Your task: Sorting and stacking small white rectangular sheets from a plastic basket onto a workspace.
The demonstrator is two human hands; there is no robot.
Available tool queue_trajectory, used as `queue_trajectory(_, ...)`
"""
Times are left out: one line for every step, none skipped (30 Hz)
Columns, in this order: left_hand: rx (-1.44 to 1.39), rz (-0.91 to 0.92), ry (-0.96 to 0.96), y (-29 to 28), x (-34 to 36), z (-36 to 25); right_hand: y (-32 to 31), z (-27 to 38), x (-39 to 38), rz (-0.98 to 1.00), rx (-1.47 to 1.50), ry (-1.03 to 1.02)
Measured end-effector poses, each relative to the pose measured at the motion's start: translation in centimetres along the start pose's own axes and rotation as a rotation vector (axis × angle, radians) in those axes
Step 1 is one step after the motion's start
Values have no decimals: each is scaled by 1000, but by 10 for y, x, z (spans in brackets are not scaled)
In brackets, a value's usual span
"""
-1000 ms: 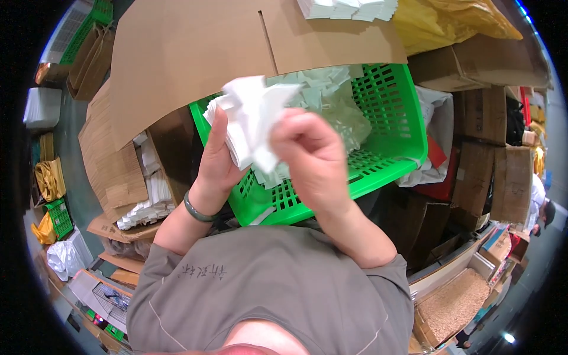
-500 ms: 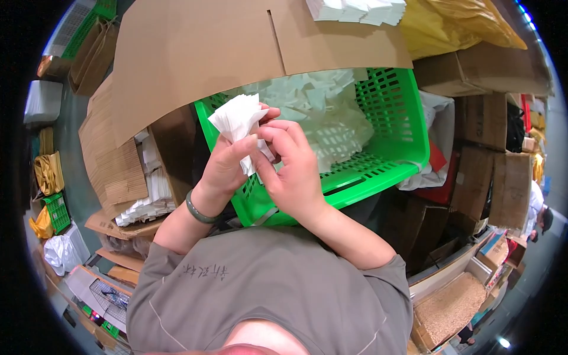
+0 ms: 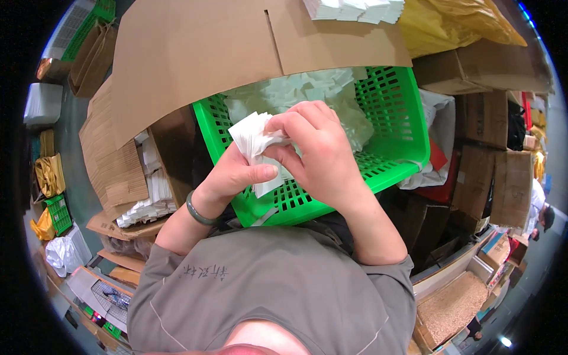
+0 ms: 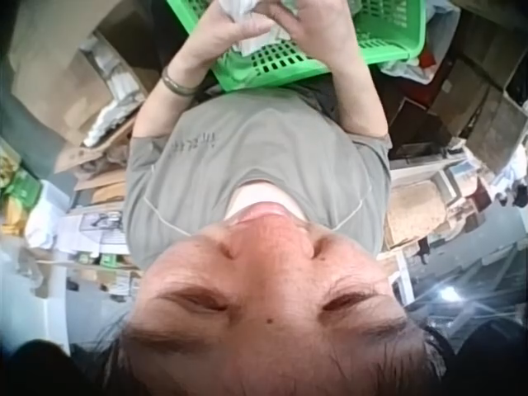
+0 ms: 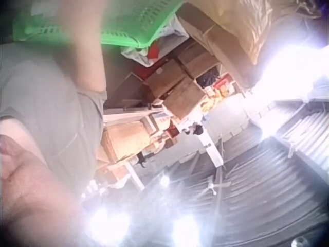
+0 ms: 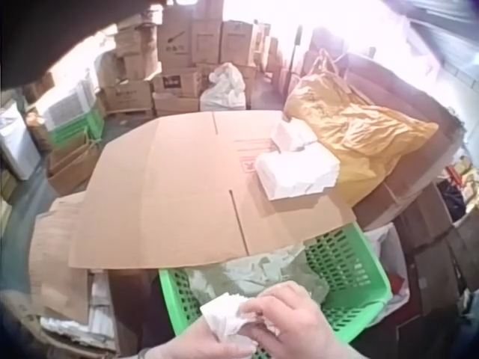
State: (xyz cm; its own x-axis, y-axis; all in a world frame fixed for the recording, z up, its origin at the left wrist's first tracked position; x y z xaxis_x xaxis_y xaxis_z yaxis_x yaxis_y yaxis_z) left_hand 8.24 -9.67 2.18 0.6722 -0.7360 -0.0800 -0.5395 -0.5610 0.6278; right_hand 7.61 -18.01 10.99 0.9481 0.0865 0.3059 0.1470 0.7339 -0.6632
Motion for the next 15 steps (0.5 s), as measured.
queue_trajectory(23, 12, 32, 2, 1, -2, 2, -2, 0, 45, 9, 26)
queue_trajectory(22, 11, 31, 1, 0, -1, 1, -2, 0, 46, 10, 26)
queue_trajectory(1, 23, 18, -1, -2, 1, -1, 0, 0, 37, 6, -7)
queue_trajectory(-20, 37, 4, -1, -4, 3, -2, 3, 0, 27, 2, -40)
queue_trajectory(-20, 36, 3, 0, -4, 3, -3, 2, -1, 27, 2, -39)
queue_trajectory(-19, -3, -5, -2, -4, 3, -3, 2, -2, 19, 0, -60)
queue_trajectory(-18, -44, -13, -6, -4, 2, -4, 2, -3, 11, 0, -81)
queue_trajectory(-17, -46, -13, -6, -4, 2, -4, 1, -4, 12, 1, -81)
queue_trajectory(10, -10, -20, -3, -3, 2, -7, 0, -4, -10, 3, -87)
queue_trajectory(38, 26, -27, -1, -3, 2, -9, 0, -4, -32, 4, -93)
queue_trajectory(37, 26, -28, -2, -3, 4, -10, 0, -4, -32, 4, -92)
queue_trajectory(26, 52, -36, -1, -3, 6, -11, 1, -3, -29, -2, -95)
queue_trajectory(14, 78, -44, 0, -3, 8, -12, 2, -2, -26, -9, -98)
queue_trajectory(14, 79, -44, 0, -3, 6, -13, 3, -1, -26, -9, -97)
queue_trajectory(52, 102, -57, 3, -3, 5, -15, 5, 1, -43, -31, -114)
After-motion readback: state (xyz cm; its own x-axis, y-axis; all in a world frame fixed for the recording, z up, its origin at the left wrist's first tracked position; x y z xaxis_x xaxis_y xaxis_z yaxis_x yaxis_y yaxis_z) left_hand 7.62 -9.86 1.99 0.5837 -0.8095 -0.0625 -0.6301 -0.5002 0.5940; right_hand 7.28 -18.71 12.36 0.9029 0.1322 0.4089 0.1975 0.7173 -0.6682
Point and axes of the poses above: each hand's wrist, its own x-axis towards the middle knuckle, its own y-axis out of the palm, z = x × y, the point moved 9 cm from there along x, towards the middle knuckle, and after that the axes turned 3 degrees about -z, right-handed, at the moved point
